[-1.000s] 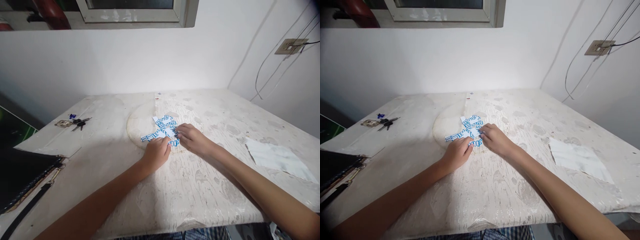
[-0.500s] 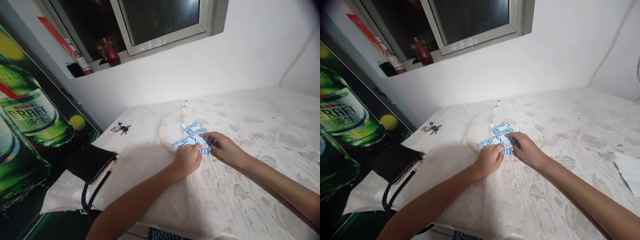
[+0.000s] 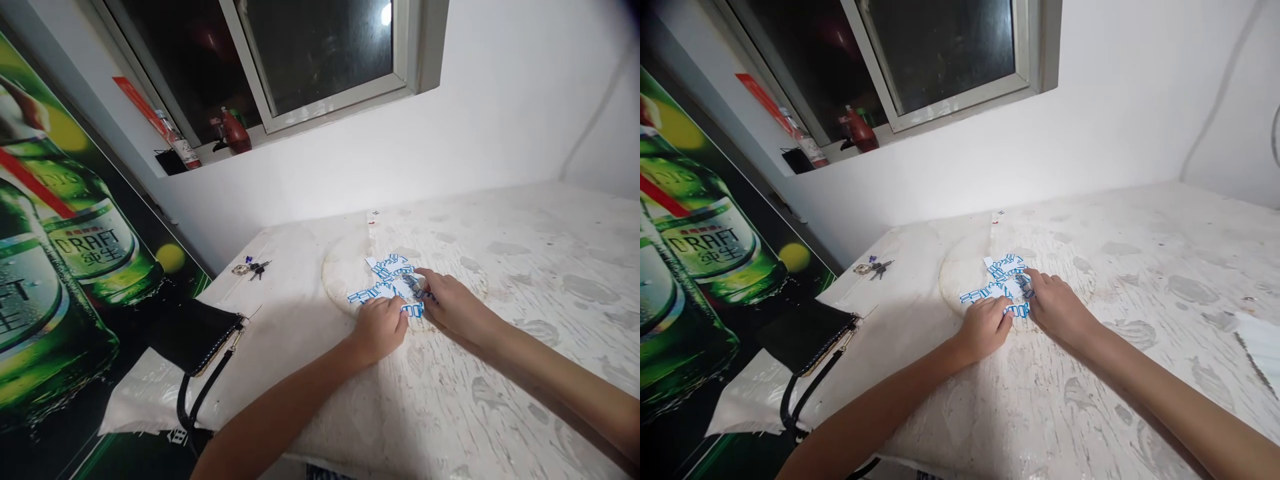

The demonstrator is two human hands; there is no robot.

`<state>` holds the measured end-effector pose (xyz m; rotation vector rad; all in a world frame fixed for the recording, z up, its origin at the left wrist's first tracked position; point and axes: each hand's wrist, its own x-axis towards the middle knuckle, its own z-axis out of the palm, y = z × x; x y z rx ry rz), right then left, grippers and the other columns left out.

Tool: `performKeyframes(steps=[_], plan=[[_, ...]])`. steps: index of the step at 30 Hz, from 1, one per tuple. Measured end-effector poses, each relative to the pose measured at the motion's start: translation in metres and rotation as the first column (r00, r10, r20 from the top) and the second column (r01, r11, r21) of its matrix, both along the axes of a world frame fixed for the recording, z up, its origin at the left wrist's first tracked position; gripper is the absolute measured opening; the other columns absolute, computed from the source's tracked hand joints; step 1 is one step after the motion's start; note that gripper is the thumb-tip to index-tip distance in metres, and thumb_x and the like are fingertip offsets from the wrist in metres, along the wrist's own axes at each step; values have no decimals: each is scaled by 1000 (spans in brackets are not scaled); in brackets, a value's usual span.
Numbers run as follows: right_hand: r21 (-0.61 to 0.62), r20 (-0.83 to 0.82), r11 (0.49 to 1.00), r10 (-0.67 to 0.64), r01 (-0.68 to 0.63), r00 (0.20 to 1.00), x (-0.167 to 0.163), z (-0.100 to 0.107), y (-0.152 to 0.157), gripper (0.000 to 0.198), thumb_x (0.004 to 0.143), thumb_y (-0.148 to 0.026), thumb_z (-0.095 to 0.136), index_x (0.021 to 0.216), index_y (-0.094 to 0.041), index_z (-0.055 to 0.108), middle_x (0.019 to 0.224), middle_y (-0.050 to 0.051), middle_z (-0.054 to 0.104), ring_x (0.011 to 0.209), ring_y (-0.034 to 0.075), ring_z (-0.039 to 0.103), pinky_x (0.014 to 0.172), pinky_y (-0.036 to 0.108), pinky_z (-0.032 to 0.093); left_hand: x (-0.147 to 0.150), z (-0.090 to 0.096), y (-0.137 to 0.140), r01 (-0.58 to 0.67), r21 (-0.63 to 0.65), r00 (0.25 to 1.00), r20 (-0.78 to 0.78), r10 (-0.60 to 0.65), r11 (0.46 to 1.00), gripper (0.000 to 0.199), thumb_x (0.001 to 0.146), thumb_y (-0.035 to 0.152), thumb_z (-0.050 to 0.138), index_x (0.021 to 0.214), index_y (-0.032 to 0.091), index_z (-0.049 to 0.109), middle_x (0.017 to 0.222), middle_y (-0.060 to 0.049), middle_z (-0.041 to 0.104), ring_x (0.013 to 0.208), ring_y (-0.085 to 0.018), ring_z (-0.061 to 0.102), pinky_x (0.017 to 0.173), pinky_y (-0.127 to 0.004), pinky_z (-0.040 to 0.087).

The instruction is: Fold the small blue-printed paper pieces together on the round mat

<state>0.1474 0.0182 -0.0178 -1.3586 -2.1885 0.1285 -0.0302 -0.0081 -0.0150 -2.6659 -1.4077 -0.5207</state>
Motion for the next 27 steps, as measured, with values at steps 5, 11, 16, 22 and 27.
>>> performKeyframes(steps=[5,11,16,22,27], plan=[[-149,-189,989,-28,0,982,3,4,1,49,72,-11,37,121,-17,36,80,6,56,70,19,54,62,29,43,0,1,-1,-15,1,1000,-17,15,1000,19,87,27,33,92,18,49,76,-4,60,75,-18,57,69,-31,41],[-94,-468,995,-5,-44,884,6,18,-2,37,76,-21,44,113,-22,39,78,3,54,72,18,54,69,33,44,-1,2,-2,-20,-30,1000,-4,20,999,21,86,26,34,100,18,48,82,-4,62,79,-19,58,71,-33,43],[-244,-603,894,163,-375,781,4,39,-15,15,74,-25,51,87,-22,45,72,2,54,68,17,53,67,33,45,-2,3,-4,-17,-33,1000,-3,17,999,24,81,21,38,103,17,47,84,-5,62,81,-20,57,72,-34,44],[-348,-584,848,137,-399,800,-9,34,-30,9,72,-19,47,79,-23,44,69,1,53,62,15,48,54,27,42,-1,3,-7,-13,-36,1000,-11,13,999,22,76,23,44,96,16,47,79,-5,59,77,-21,55,69,-34,42],[-229,-500,924,158,-306,851,-17,20,-28,9,70,-15,46,76,-22,48,74,2,53,70,17,49,59,28,42,-2,0,-4,2,-14,1000,5,-2,1000,17,84,29,38,92,17,47,77,-5,58,76,-20,56,69,-33,41]])
